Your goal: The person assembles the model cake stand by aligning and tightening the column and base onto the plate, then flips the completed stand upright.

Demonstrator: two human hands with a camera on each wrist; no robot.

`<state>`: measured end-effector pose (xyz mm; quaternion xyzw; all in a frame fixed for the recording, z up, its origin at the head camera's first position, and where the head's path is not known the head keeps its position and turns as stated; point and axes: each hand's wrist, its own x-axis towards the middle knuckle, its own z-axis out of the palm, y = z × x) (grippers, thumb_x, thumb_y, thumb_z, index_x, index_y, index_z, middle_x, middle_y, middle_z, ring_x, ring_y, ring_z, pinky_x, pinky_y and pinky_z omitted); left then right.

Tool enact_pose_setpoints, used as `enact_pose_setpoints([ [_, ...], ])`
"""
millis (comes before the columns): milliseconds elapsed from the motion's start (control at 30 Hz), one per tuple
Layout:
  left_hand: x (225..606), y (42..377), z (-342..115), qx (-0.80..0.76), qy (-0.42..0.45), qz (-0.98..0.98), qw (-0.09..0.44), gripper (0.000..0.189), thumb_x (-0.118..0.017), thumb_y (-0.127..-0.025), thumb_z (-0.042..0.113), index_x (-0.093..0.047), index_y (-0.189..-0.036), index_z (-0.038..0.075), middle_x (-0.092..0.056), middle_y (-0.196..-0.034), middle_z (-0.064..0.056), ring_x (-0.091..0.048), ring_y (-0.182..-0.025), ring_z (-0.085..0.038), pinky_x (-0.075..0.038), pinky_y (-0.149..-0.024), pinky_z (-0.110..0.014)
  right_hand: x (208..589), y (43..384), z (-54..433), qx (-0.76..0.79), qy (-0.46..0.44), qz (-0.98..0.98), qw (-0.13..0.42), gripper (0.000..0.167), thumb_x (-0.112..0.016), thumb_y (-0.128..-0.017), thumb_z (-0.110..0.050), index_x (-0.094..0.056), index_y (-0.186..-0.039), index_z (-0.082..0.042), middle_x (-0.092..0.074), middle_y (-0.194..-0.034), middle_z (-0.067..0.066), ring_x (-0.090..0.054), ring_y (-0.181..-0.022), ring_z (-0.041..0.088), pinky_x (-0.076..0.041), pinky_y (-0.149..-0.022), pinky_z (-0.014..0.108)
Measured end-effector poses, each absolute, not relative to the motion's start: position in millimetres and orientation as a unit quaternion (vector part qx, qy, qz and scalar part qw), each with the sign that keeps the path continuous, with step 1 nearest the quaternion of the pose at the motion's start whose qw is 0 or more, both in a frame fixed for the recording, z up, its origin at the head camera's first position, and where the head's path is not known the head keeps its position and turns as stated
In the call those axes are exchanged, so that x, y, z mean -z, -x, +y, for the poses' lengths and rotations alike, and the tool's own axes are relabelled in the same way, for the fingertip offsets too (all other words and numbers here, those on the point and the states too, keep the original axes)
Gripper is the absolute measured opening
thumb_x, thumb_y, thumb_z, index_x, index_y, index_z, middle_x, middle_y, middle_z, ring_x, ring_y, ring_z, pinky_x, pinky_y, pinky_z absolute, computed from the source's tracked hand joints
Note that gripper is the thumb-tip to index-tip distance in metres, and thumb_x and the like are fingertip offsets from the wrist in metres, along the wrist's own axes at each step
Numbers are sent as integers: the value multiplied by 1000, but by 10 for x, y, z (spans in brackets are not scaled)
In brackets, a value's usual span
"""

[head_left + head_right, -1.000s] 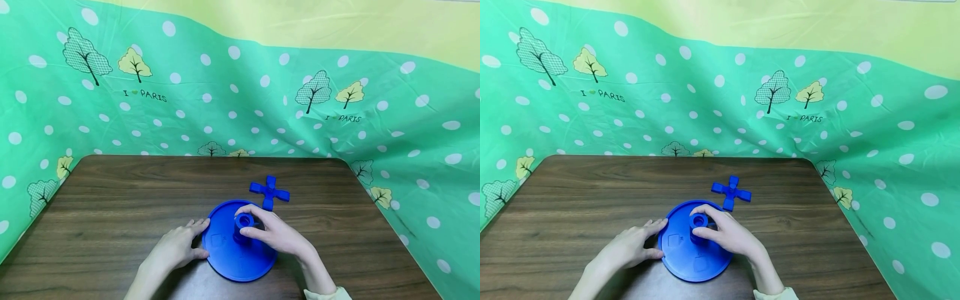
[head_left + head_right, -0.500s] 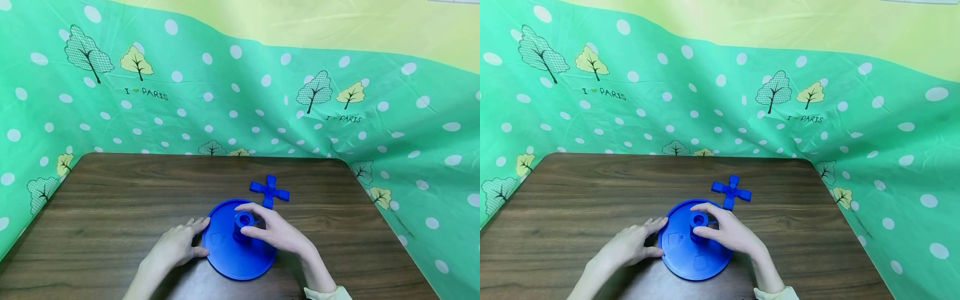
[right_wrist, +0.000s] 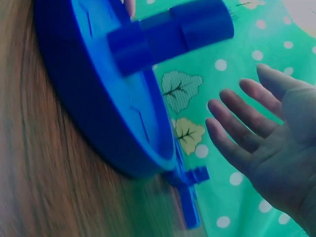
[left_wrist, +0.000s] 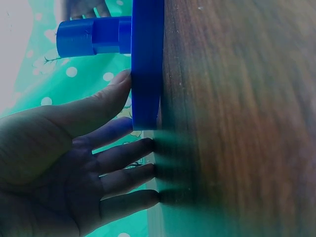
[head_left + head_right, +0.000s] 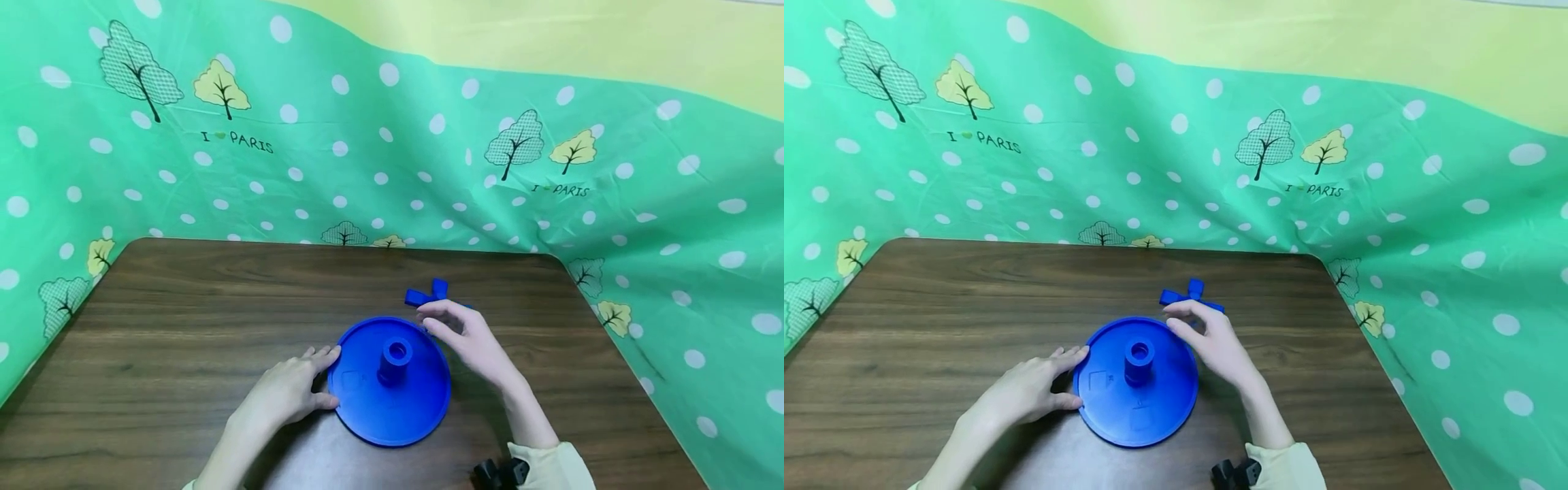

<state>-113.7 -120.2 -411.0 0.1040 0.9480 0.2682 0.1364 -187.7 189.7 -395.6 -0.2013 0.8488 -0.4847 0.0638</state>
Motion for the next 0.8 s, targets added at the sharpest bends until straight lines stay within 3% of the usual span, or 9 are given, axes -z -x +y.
enact_pose_setpoints([
  [167,4101,1138,-1204,-265,-104,949,137,80,-85,-82,38,-53,-151,15,-52,-157,-12,-43,-149,-43,-37,-118,-66,3973,2025,2027,461,174,870,25,27,-63,-103,-35,-71,-124,-20,-75,-122,6,-68,-112,21,-56,-94,35],
  [300,4109,1134,-1203,-264,-102,949,137,80,-85,-83,38,-52,-152,15,-51,-158,-12,-43,-149,-43,-37,-118,-66,4019,2163,2140,434,168,885,-14,25,-65,-102,-31,-72,-121,-17,-76,-119,1,-68,-109,17,-56,-92,32],
  [433,4127,1131,-1199,-264,-103,949,137,80,-85,-82,39,-52,-152,15,-51,-158,-11,-43,-149,-43,-37,-118,-66,4093,2269,2235,406,163,899,-34,25,-67,-101,-24,-72,-121,-10,-76,-118,4,-71,-108,21,-58,-92,32],
  [667,4131,1123,-1195,-267,-100,949,133,79,-85,-82,37,-53,-151,15,-51,-158,-11,-44,-148,-43,-37,-119,-65,4194,2426,2321,354,164,920,-43,25,-72,-98,-16,-71,-121,-9,-74,-118,9,-71,-108,27,-59,-94,48],
  [800,4132,1121,-1195,-270,-101,948,131,78,-85,-82,36,-53,-151,15,-51,-158,-11,-44,-148,-42,-37,-119,-64,4243,2502,2376,315,162,934,-44,29,-74,-96,-17,-71,-123,-9,-70,-124,13,-67,-116,33,-55,-99,54],
])
